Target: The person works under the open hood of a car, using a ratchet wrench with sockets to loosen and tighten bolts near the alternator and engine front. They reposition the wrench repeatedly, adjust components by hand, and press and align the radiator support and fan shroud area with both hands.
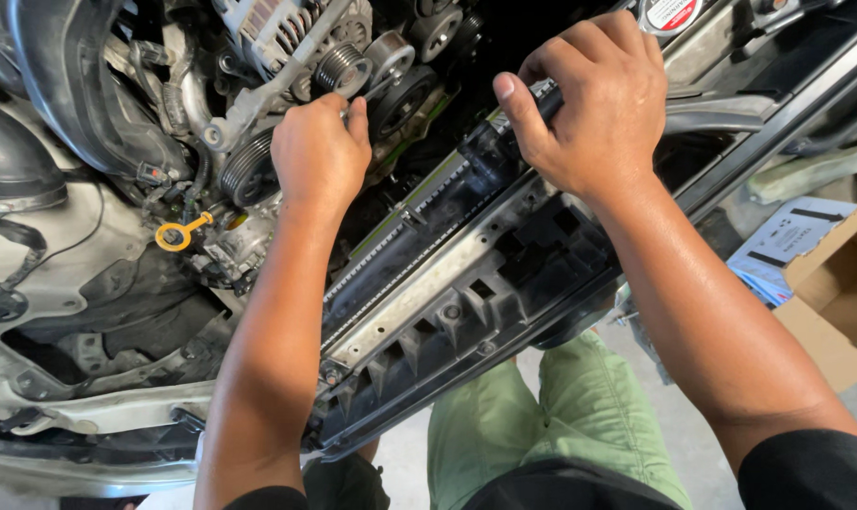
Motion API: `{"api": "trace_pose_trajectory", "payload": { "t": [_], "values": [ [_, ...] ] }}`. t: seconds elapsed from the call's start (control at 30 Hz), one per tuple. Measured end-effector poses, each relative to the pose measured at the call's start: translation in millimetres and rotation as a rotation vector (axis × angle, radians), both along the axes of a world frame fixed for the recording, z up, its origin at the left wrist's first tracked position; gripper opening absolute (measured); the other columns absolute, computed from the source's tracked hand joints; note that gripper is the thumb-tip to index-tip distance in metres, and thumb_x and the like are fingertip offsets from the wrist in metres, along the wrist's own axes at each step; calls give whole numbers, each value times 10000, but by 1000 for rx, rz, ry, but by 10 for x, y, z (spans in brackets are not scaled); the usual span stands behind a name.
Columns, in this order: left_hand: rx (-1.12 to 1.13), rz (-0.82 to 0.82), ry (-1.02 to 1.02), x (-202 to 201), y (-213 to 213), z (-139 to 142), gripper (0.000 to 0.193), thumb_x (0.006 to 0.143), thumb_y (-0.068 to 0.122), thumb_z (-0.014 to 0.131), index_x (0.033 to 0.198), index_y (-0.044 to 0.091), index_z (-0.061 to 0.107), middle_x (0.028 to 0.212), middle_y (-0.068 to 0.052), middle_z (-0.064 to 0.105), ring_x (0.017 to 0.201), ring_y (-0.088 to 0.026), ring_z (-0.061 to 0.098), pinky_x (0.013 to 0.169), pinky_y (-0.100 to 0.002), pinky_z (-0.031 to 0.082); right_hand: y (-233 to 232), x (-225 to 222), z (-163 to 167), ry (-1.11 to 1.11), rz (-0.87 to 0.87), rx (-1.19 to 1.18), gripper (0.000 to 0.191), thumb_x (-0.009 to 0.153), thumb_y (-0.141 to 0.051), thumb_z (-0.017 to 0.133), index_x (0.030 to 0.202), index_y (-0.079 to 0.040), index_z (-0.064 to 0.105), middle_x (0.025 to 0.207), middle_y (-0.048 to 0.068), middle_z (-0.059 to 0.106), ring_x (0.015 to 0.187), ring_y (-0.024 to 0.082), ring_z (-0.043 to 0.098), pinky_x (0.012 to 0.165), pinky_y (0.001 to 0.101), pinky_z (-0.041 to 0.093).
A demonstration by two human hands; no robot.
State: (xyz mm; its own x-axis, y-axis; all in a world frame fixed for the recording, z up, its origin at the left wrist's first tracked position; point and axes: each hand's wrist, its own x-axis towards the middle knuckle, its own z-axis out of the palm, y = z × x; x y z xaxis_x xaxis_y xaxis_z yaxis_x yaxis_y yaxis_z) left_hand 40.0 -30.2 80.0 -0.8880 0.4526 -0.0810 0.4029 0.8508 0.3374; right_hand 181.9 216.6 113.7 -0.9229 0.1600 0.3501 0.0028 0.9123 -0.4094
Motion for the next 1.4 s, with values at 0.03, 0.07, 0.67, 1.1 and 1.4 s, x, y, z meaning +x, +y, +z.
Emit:
{"api": "trace_pose_trajectory", "payload": {
  "t": [0.03, 0.07, 0.67, 1.1, 1.4],
  "values": [
    [-14, -8, 17, 7, -5, 6, 316, 975, 307, 696, 790, 52, 712, 644, -214, 662, 634, -458, 653, 633, -547, 522, 0, -1, 4, -12, -5, -10, 249, 1011, -332, 729, 905, -108, 702, 946, 55, 638, 1069, 301, 562, 926, 443, 427],
    [-23, -14, 35, 25, -8, 4, 323, 977, 310, 697, 783, 51, 705, 646, -213, 664, 630, -459, 652, 627, -548, 521, 4, 0, 10, -23, -9, -16, 235, 1004, -332, 724, 914, -116, 704, 956, 51, 640, 1066, 297, 565, 926, 442, 424],
    [-62, -36, 142, 30, -64, -57, 392, 1018, 362, 690, 765, 67, 636, 652, -170, 672, 596, -425, 651, 545, -517, 501, 38, -31, 53, -54, -36, -47, 255, 966, -343, 781, 857, -126, 707, 917, 35, 644, 1022, 284, 580, 895, 432, 439],
    [-700, -125, -310, -352, 422, -18, 282, 922, 292, 575, 928, 135, 808, 976, -125, 759, 938, -342, 730, 742, -466, 567, 56, -220, 235, -121, -102, -85, 306, 931, -382, 819, 845, -106, 716, 857, 39, 639, 928, 289, 583, 824, 426, 462],
    [-593, -49, -248, -381, 497, -101, 452, 1051, 398, 474, 959, 104, 805, 985, -141, 772, 947, -355, 738, 809, -460, 570, 117, -393, 449, -205, -127, -128, 314, 882, -376, 802, 762, -102, 707, 805, 51, 641, 891, 288, 598, 781, 426, 467]
  ]
}}
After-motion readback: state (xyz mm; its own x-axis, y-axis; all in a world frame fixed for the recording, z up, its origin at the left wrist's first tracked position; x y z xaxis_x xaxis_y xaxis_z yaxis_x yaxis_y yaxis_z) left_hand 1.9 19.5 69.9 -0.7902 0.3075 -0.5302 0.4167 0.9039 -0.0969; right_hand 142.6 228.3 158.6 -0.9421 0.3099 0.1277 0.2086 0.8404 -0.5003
